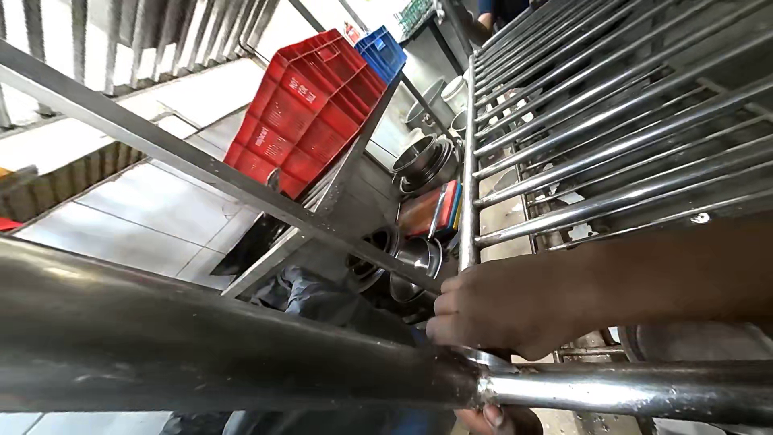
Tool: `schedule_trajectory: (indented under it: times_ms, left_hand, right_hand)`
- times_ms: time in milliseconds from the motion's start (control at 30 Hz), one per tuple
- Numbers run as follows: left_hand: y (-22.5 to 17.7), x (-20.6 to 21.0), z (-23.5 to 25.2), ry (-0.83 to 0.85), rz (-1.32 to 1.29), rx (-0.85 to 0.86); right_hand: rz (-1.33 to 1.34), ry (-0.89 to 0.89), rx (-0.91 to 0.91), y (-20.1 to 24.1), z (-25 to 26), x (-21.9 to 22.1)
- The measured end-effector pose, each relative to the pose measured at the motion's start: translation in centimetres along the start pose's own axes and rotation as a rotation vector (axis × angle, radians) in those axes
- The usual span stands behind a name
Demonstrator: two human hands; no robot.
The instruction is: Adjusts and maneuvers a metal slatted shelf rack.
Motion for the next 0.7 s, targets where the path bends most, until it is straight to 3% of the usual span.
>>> schedule_trajectory:
  times_ms: [333,533,700]
  left_hand:
    - [0.0,0.3,-0.1,-0.017,-0.033,0.033]
    - [0.1,0.1,-0.1,-0.038,0.016,0.030]
    - [-0.2,0.8,0.6,0.041,-0.014,0.042]
  right_hand:
    - [-0.325,0.083,-0.048,0.4,2.9,0.0]
    - [0.041,0.183,0.020,-0.4,2.9,0.2]
    - [-0.155,0.298,0.046,-0.6,6.1,0.6]
Point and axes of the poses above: each hand's wrist, its own z-axis towards the middle knuckle, its own x-axis out of the palm, y = z × x, the point moved 9 cm from there along z, towards the middle knuckle, and after that the axes turned 2 degrees about y, right-handed, at the moved point
